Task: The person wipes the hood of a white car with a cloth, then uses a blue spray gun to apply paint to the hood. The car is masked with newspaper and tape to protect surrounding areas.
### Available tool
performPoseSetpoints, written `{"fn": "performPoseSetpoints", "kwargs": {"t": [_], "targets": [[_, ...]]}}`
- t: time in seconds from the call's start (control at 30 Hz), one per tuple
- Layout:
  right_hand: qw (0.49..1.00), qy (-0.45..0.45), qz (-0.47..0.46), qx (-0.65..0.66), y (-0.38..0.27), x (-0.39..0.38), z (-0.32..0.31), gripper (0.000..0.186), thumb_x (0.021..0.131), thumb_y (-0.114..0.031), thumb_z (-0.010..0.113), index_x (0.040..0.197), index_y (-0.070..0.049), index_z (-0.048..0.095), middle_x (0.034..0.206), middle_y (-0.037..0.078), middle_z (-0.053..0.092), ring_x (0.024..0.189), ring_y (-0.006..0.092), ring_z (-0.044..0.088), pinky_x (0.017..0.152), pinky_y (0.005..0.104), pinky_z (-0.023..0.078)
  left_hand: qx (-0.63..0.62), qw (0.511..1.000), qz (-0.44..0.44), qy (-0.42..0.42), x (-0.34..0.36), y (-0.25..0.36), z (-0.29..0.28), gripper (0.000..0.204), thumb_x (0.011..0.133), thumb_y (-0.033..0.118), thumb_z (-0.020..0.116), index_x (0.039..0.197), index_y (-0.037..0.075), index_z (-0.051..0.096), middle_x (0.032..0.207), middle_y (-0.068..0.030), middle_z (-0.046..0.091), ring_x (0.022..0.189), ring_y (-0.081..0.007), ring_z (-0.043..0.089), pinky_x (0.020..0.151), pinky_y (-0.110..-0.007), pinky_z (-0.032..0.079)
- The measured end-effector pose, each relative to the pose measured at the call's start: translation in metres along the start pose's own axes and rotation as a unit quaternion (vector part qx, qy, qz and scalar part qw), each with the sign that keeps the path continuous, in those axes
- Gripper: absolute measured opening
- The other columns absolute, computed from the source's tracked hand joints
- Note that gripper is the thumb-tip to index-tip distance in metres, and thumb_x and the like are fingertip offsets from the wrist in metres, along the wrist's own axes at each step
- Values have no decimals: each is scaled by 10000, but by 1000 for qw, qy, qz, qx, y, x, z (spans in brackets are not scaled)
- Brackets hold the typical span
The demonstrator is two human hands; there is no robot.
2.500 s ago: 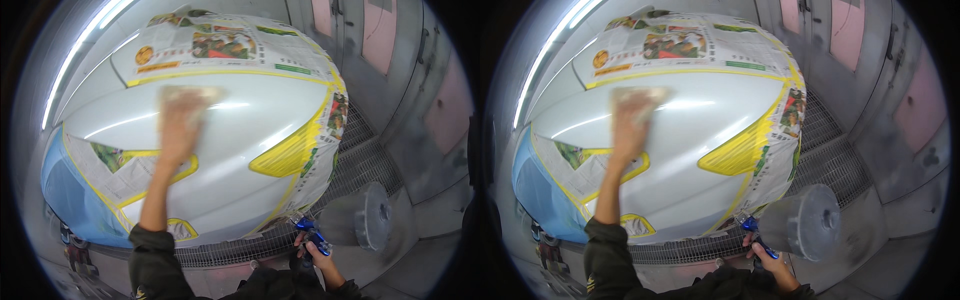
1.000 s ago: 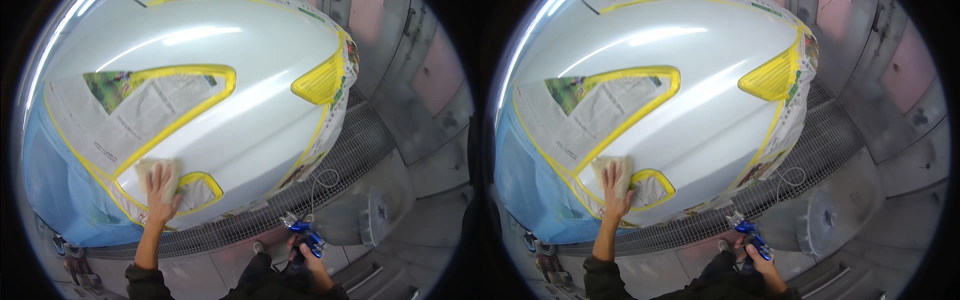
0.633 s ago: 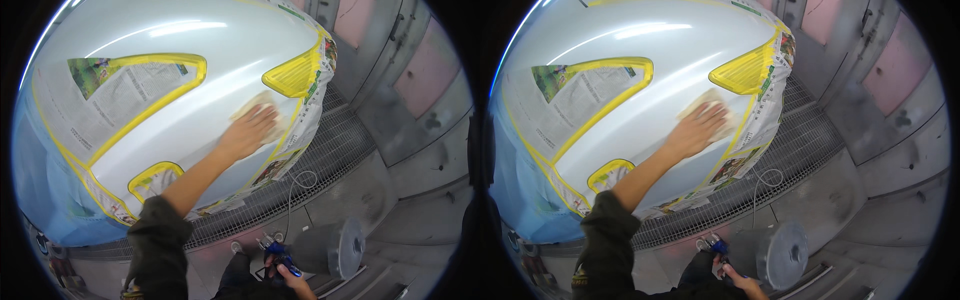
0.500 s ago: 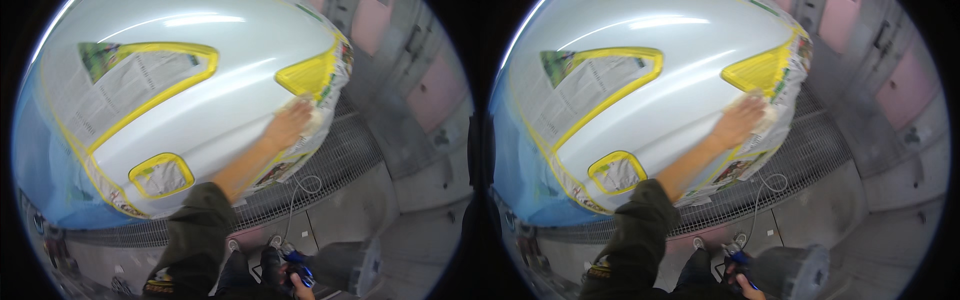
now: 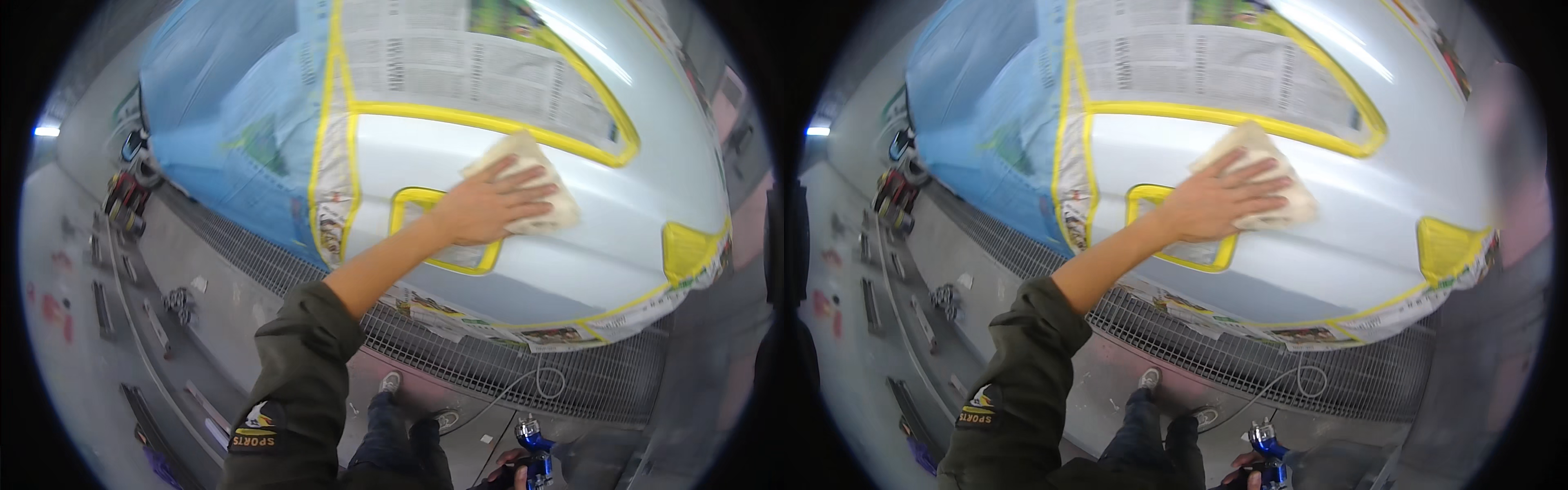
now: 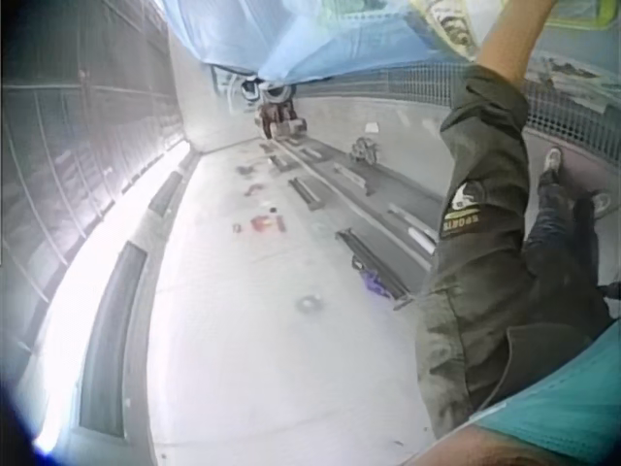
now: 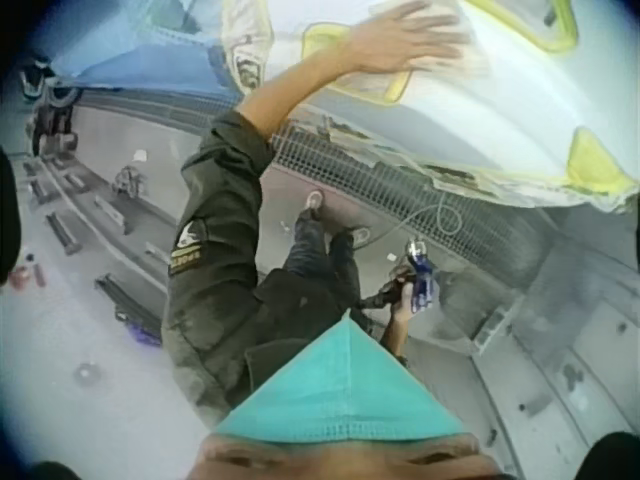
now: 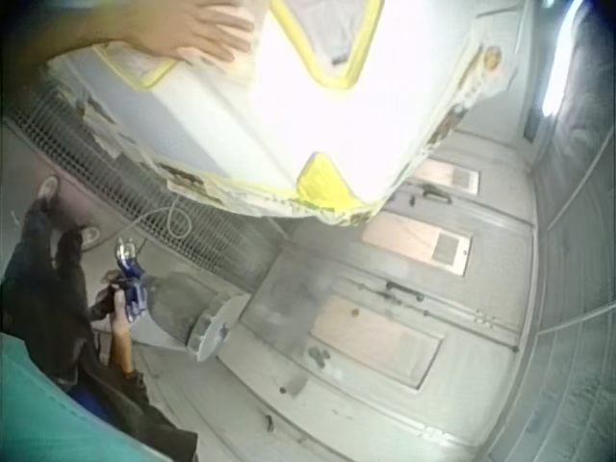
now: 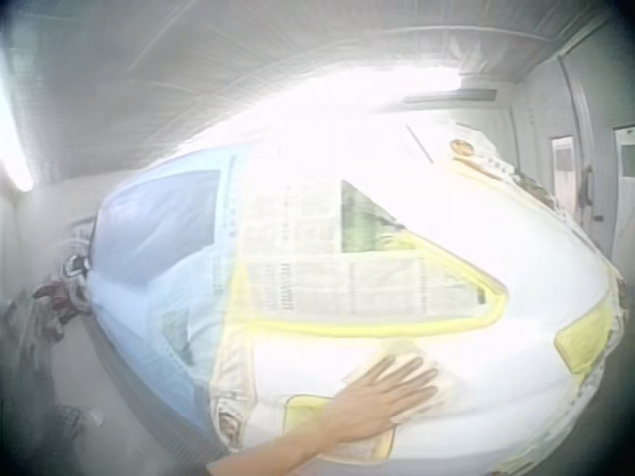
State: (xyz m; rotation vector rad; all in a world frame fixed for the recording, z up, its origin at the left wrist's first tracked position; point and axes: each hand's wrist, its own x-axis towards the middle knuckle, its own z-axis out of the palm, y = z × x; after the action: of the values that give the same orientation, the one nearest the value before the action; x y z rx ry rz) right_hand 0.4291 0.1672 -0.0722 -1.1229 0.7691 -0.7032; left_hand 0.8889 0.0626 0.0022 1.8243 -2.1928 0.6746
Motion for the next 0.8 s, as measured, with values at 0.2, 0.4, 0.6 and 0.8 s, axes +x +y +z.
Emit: {"fn": "performPoseSetpoints", "kwargs": {"t": [0.2, 0.4, 0.6, 0.8], "targets": [[984, -111, 129, -42, 11, 2, 13, 369, 961, -356, 654, 1115, -23, 617, 850, 48, 657, 644, 129, 637, 562, 251, 493, 37, 965, -243, 96, -123, -51, -26, 566, 922, 315, 581, 1469, 224, 468, 1616, -7, 294, 1518, -271, 169, 1234, -522, 100], [961, -153, 213, -91, 9, -1, 27, 396, 961, -413, 638, 1122, -52, 621, 741, 44, 642, 492, 124, 582, 438, 246, 440, -12, 916, -365, 168, -194, -3, 41, 540, 939, 283, 540, 1435, 78, 492, 1605, -110, 304, 1502, -371, 186, 1197, -582, 135], [963, -156, 188, -112, 9, 1, 32, 479, 943, -452, 650, 1076, 7, 618, 644, 58, 610, 454, 132, 572, 430, 248, 435, -63, 876, -417, 234, -227, 69, 109, 606, 869, 252, 634, 1446, 125, 498, 1589, -80, 343, 1482, -375, 245, 1186, -604, 172], [972, -129, 152, -128, 13, 0, 30, 485, 944, -450, 650, 1072, 16, 616, 635, 56, 606, 451, 132, 569, 429, 246, 431, -120, 940, -303, 104, -227, 126, 157, 715, 827, 335, 686, 1468, 115, 458, 1581, -62, 357, 1490, -347, 232, 1185, -597, 177]]}}
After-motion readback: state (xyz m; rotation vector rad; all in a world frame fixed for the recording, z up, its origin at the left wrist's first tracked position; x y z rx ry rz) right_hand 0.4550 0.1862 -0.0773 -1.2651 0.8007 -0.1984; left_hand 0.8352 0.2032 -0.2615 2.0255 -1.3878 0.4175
